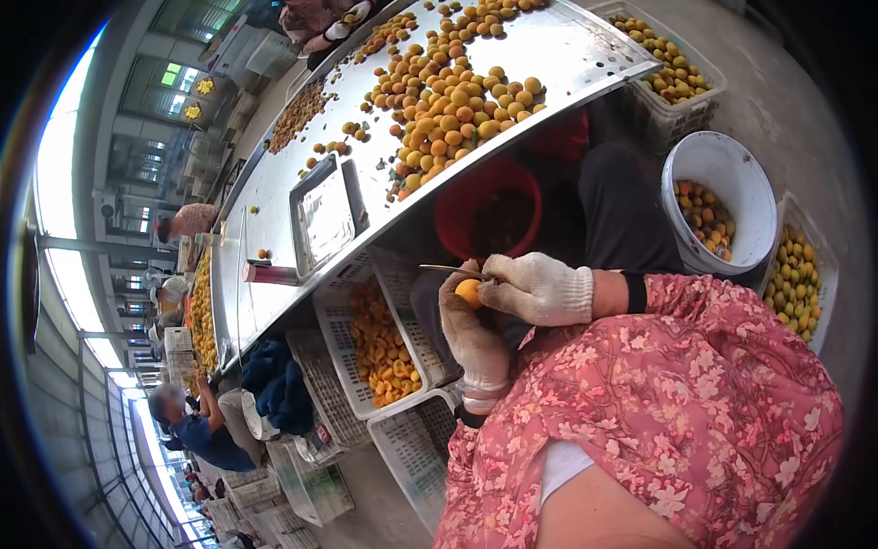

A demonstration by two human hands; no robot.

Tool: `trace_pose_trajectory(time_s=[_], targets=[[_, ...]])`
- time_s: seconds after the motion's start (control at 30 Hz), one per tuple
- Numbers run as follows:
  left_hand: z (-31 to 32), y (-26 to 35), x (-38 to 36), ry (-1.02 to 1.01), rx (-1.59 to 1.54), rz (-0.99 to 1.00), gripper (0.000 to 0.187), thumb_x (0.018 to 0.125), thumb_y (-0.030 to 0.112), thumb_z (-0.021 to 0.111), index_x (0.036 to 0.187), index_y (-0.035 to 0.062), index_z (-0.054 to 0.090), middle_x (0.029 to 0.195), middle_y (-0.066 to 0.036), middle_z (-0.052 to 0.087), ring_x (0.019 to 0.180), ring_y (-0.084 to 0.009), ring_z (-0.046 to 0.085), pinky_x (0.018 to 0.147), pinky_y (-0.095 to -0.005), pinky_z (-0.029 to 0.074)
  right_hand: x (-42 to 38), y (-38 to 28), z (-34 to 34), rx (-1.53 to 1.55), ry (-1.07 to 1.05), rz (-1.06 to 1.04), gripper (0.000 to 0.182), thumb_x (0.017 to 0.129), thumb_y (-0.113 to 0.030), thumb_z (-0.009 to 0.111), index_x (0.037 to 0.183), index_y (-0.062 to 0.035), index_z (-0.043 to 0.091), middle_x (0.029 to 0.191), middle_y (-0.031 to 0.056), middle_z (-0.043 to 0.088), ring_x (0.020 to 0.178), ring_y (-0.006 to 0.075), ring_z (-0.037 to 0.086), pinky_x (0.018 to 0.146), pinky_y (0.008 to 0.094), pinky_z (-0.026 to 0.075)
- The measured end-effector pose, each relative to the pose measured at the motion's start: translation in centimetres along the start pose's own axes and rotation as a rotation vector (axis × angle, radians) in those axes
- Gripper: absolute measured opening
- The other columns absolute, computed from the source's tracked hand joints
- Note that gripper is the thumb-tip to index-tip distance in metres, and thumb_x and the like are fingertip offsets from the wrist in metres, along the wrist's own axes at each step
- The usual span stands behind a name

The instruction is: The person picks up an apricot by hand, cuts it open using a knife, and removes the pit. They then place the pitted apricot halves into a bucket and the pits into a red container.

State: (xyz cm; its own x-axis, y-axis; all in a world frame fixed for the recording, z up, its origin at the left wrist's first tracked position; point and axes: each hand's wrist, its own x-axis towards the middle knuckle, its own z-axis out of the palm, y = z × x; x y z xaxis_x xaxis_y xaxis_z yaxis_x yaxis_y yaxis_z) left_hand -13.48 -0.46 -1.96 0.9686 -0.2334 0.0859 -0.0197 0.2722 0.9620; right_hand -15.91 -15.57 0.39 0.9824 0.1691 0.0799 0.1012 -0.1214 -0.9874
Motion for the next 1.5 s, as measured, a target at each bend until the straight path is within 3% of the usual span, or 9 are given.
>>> trace_pose_trajectory(time_s=[0.33, 0.87, 0.97, 1.07, 1.1, 1.17, 1.3, 1.37, 1.5], targets=[[-0.6, -1.2, 0.7, -0.022, 0.275, 0.136, 0.021, 0.104, 0.018, 0.042, 0.114, 0.0070, 0.056, 0.095, -0.007, 0.061, 0.088, -0.0163, 0.060, 0.078, -0.0296, 0.049, 0.4, 4.2, 2.0, 0.398, 0.089, 0.017, 0.035, 0.104, -0.025, 0.044, 0.127, 0.0003, 0.049, 0.102, 0.0016, 0.063, 0.089, 0.0066, 0.058, 0.073, 0.0214, 0.049], [-4.7, 0.9, 0.2, 0.279, 0.502, 0.268, 0.025, 0.104, 0.027, 0.042, 0.106, 0.0040, 0.053, 0.086, -0.018, 0.060, 0.082, -0.0389, 0.060, 0.072, -0.0398, 0.048, 6.8, 8.1, 5.6, 0.315, -0.094, -0.043, 0.034, 0.104, -0.034, 0.046, 0.113, -0.0032, 0.056, 0.091, -0.0014, 0.058, 0.082, 0.0064, 0.054, 0.070, 0.0224, 0.044], [-5.1, 2.2, 0.1, 0.248, 0.615, 0.408, 0.022, 0.104, 0.024, 0.043, 0.108, 0.0049, 0.053, 0.087, -0.017, 0.059, 0.080, -0.0378, 0.060, 0.072, -0.0396, 0.047, 7.0, 5.5, 5.3, 0.631, -0.240, 0.182, 0.043, 0.101, -0.047, 0.049, 0.106, -0.0061, 0.059, 0.084, -0.0032, 0.056, 0.075, 0.0039, 0.051, 0.066, 0.0211, 0.043], [-5.2, 2.4, 0.4, 0.184, 0.505, 0.537, 0.020, 0.103, 0.022, 0.048, 0.113, 0.0056, 0.052, 0.089, -0.011, 0.059, 0.077, -0.0288, 0.061, 0.069, -0.0352, 0.048, 6.8, 0.2, 4.0, 1.393, -0.947, 0.594, 0.043, 0.099, -0.052, 0.050, 0.091, -0.0110, 0.060, 0.067, -0.0038, 0.049, 0.051, 0.0055, 0.043, 0.048, 0.0243, 0.039], [-5.0, 1.5, 1.1, 0.183, 0.505, 0.536, 0.020, 0.103, 0.022, 0.048, 0.113, 0.0056, 0.052, 0.089, -0.011, 0.059, 0.077, -0.0288, 0.061, 0.069, -0.0352, 0.048, 6.5, 2.7, 4.3, 1.394, -0.947, 0.595, 0.043, 0.099, -0.052, 0.050, 0.091, -0.0110, 0.060, 0.067, -0.0038, 0.049, 0.051, 0.0055, 0.043, 0.048, 0.0243, 0.039], [-4.3, 0.6, 2.4, 0.220, -0.110, 0.290, 0.024, 0.102, 0.024, 0.049, 0.119, 0.0064, 0.051, 0.091, -0.004, 0.059, 0.075, -0.0179, 0.060, 0.067, -0.0291, 0.048, 5.5, 4.4, 6.5, 0.261, 0.210, -0.051, 0.043, 0.102, -0.051, 0.043, 0.085, -0.0139, 0.057, 0.050, -0.0050, 0.038, 0.034, 0.0094, 0.031, 0.034, 0.0285, 0.032], [-5.4, 0.9, 1.5, 0.110, -0.479, 0.092, 0.031, 0.105, 0.029, 0.045, 0.127, 0.0081, 0.051, 0.091, -0.003, 0.058, 0.072, -0.0109, 0.057, 0.071, -0.0235, 0.049, 6.4, 2.1, 3.2, 1.224, -0.603, 0.185, 0.035, 0.105, -0.036, 0.039, 0.097, -0.0085, 0.060, 0.059, -0.0042, 0.045, 0.039, 0.0074, 0.038, 0.035, 0.0284, 0.031], [-5.2, 3.3, 1.4, 0.155, -0.424, 0.128, 0.031, 0.105, 0.029, 0.044, 0.126, 0.0070, 0.051, 0.092, -0.004, 0.059, 0.075, -0.0117, 0.057, 0.074, -0.0254, 0.050, 6.6, 0.3, 2.5, 0.391, -0.297, 0.339, 0.034, 0.105, -0.039, 0.039, 0.091, -0.0124, 0.054, 0.066, -0.0002, 0.049, 0.042, 0.0079, 0.041, 0.035, 0.0297, 0.035], [-6.5, 1.4, 1.9, 0.036, -0.707, 0.098, 0.044, 0.099, 0.036, 0.056, 0.131, 0.0055, 0.050, 0.108, -0.012, 0.061, 0.096, -0.0223, 0.059, 0.091, -0.0398, 0.049, 4.6, -0.2, 3.6, 0.294, -0.155, 0.285, 0.011, 0.098, -0.017, 0.056, 0.097, -0.0070, 0.058, 0.070, -0.0004, 0.054, 0.061, 0.0129, 0.053, 0.056, 0.0288, 0.044]])
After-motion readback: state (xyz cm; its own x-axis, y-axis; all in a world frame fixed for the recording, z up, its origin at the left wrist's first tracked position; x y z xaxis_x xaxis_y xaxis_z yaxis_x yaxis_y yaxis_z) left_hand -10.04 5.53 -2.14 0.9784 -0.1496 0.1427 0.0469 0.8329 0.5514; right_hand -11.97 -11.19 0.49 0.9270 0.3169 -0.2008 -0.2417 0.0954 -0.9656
